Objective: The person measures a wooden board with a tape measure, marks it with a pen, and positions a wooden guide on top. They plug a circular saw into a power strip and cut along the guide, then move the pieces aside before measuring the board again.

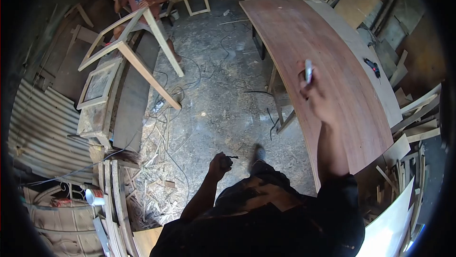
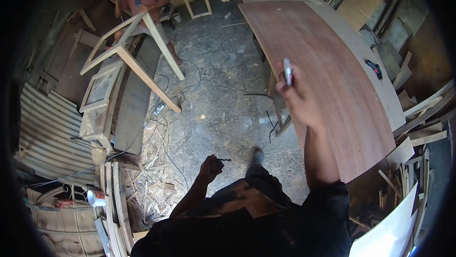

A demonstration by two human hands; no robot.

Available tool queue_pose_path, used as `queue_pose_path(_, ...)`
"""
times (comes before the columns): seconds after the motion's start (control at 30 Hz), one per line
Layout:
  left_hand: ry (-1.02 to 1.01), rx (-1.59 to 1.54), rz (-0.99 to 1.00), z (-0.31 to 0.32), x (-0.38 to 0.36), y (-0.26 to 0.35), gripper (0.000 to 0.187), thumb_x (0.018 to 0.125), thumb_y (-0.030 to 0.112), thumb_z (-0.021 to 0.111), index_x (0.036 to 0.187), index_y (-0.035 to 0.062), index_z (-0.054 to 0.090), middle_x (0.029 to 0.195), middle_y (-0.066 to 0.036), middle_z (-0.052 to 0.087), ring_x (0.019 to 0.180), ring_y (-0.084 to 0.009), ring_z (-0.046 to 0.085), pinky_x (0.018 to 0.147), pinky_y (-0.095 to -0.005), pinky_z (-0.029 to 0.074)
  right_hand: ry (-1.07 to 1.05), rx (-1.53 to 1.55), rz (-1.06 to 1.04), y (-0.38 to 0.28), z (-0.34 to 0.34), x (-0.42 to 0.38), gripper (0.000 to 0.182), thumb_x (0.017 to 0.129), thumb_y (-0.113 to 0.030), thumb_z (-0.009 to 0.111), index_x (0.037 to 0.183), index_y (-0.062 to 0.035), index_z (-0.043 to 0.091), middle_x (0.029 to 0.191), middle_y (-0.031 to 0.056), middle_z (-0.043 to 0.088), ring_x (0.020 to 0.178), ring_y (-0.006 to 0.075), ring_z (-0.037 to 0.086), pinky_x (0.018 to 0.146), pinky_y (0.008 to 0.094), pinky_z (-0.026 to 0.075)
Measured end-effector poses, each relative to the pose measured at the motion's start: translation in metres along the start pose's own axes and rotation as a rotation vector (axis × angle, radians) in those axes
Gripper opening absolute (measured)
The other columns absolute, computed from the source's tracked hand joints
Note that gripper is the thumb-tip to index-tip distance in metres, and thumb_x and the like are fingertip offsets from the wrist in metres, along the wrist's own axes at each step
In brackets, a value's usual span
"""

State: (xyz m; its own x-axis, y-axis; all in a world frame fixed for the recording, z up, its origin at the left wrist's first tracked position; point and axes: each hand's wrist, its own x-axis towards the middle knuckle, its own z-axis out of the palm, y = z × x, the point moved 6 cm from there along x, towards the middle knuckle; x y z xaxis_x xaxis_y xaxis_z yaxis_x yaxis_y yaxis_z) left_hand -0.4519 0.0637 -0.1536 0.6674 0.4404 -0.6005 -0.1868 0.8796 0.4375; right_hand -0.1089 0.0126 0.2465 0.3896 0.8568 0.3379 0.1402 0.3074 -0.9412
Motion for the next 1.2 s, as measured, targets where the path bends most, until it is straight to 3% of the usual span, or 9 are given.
queue_pose_path(0.03,0.256,0.095,0.010,0.012,0.007,0.013,0.022,0.088,0.036,0.057,0.080,0.0154,0.055,0.066,-0.003,0.055,0.068,-0.0215,0.062,0.054,-0.0376,0.045,-0.003,-0.096,-0.151,-0.033,-0.017,0.017,0.057,0.091,-0.029,0.055,0.139,-0.0024,0.040,0.099,0.0020,0.047,0.079,0.0107,0.046,0.070,0.0245,0.037)
queue_pose_path(0.07,0.207,0.164,0.019,0.011,0.026,0.024,0.022,0.087,0.036,0.058,0.083,0.0146,0.056,0.068,-0.004,0.057,0.068,-0.0218,0.062,0.054,-0.0375,0.047,0.023,-0.071,-0.309,-0.076,-0.023,0.030,0.059,0.090,-0.028,0.056,0.140,-0.0010,0.037,0.099,0.0038,0.047,0.082,0.0130,0.046,0.072,0.0278,0.039)
queue_pose_path(0.2,0.406,0.416,0.042,-0.056,0.101,0.068,0.027,0.087,0.037,0.059,0.102,0.0148,0.054,0.083,-0.007,0.061,0.071,-0.0225,0.063,0.054,-0.0416,0.056,-0.322,-0.173,-1.178,-0.206,-0.036,0.031,0.039,0.095,-0.026,0.053,0.131,-0.0121,0.051,0.102,0.0057,0.052,0.086,0.0185,0.050,0.073,0.0323,0.047)
queue_pose_path(0.27,0.559,0.391,0.148,-0.107,0.116,0.090,0.029,0.085,0.039,0.060,0.102,0.0159,0.055,0.086,-0.009,0.060,0.078,-0.0241,0.062,0.054,-0.0427,0.056,-0.351,-0.224,-1.386,-0.228,-0.023,0.040,0.036,0.094,-0.025,0.053,0.128,-0.0123,0.052,0.102,0.0056,0.051,0.087,0.0188,0.050,0.075,0.0332,0.047)
queue_pose_path(0.47,0.902,0.329,-0.028,-0.215,0.122,0.145,0.033,0.085,0.042,0.058,0.106,0.0176,0.055,0.099,-0.006,0.060,0.080,-0.0255,0.060,0.063,-0.0466,0.055,-0.268,-0.382,-1.460,-0.215,0.009,0.138,0.029,0.092,-0.023,0.053,0.119,-0.0128,0.054,0.100,0.0053,0.051,0.091,0.0196,0.050,0.079,0.0358,0.044)
queue_pose_path(0.63,1.077,0.219,-0.014,-0.218,0.175,0.225,0.040,0.085,0.041,0.057,0.116,0.0160,0.051,0.112,-0.012,0.055,0.100,-0.0326,0.055,0.066,-0.0507,0.055,-0.261,-0.404,-1.452,-0.146,0.039,0.264,0.023,0.090,-0.021,0.054,0.112,-0.0131,0.057,0.099,0.0051,0.051,0.094,0.0203,0.050,0.082,0.0380,0.043)
queue_pose_path(0.8,0.931,0.413,-0.012,-0.246,0.330,0.354,0.042,0.082,0.039,0.061,0.112,0.0094,0.057,0.099,-0.015,0.061,0.078,-0.0343,0.062,0.057,-0.0490,0.056,-0.235,-0.440,-1.460,-0.091,0.066,0.360,0.018,0.088,-0.019,0.054,0.105,-0.0135,0.059,0.097,0.0048,0.050,0.096,0.0209,0.050,0.086,0.0402,0.041)
queue_pose_path(0.87,0.851,0.867,-0.008,-0.261,0.418,0.424,0.040,0.082,0.038,0.062,0.103,0.0038,0.059,0.088,-0.016,0.062,0.063,-0.0319,0.063,0.052,-0.0494,0.055,-0.234,-0.419,-1.477,-0.081,0.075,0.401,0.016,0.087,-0.018,0.054,0.102,-0.0137,0.060,0.097,0.0047,0.050,0.098,0.0212,0.050,0.087,0.0410,0.040)
queue_pose_path(1.2,0.228,0.847,0.185,0.121,0.684,0.654,0.047,0.078,0.042,0.075,0.104,0.0091,0.053,0.087,-0.006,0.061,0.076,-0.0178,0.062,0.057,-0.0339,0.055,-0.048,-0.502,-1.468,0.000,-0.004,0.557,0.008,0.084,-0.012,0.054,0.085,-0.0120,0.062,0.093,0.0046,0.049,0.100,0.0221,0.051,0.093,0.0450,0.040)
